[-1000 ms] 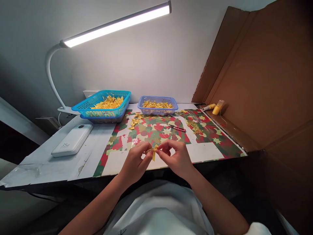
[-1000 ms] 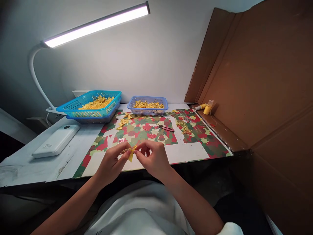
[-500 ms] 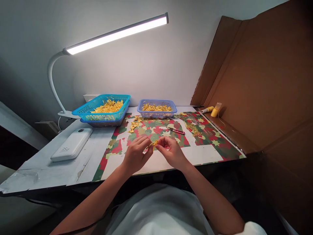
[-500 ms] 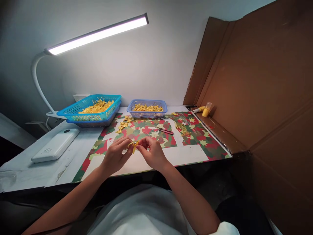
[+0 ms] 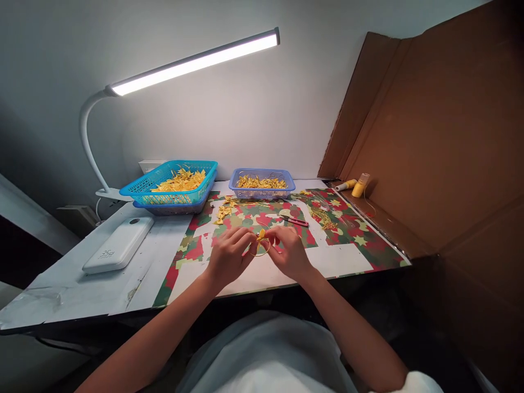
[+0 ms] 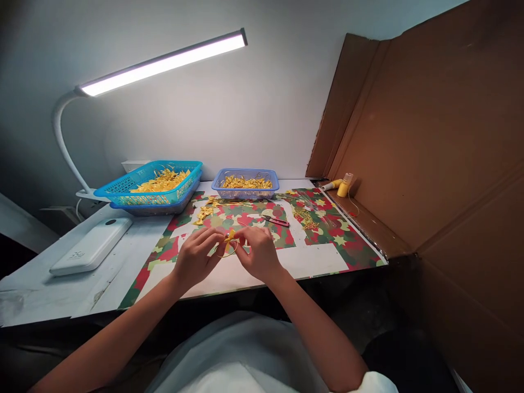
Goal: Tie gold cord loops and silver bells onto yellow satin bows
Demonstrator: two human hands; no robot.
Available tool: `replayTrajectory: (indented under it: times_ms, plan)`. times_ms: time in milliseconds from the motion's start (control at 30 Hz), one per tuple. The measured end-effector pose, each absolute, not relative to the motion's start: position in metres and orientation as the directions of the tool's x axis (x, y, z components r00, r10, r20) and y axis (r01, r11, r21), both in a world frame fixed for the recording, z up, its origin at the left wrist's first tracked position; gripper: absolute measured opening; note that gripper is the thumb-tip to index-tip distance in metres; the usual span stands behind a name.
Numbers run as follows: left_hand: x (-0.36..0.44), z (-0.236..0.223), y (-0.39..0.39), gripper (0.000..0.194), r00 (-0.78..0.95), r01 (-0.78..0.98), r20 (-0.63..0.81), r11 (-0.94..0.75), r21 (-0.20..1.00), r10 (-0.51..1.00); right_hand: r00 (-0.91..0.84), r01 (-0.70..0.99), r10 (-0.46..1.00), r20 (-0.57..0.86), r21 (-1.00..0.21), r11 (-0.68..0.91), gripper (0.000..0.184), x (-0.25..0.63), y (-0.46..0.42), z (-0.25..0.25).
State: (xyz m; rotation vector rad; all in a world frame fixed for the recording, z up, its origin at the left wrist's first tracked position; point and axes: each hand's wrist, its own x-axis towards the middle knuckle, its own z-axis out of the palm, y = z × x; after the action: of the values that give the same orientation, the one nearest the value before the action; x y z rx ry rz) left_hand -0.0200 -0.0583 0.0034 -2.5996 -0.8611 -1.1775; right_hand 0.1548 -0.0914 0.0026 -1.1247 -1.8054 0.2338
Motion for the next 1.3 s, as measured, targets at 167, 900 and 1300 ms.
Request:
replayTrajectory:
  times_ms: [167,900,1300]
  plan:
    - [-0.020,0.024,-0.028,0.025,0.686,0.557,0.570,-0.831,-0.011,0.452,-0.297,0.747,0.721,0.626,-0.318,0.583,0.017,0.166,-0.064,0.014]
    - [-0.081,-0.004,0.056,0.022,0.400,0.704,0.492,-0.603,0.376,0.773,0.070,0.526,0.971,0.227,-0.836,0.157,0.018,0.178,0.011,-0.005]
    - [-0.075,-0.015,0.054,0.016,0.295,0.870,0.368,-0.407,0.279,0.882,0.266,0.688,0.953,0.143,-0.720,-0.084,0.033,0.193,0.097,0.050]
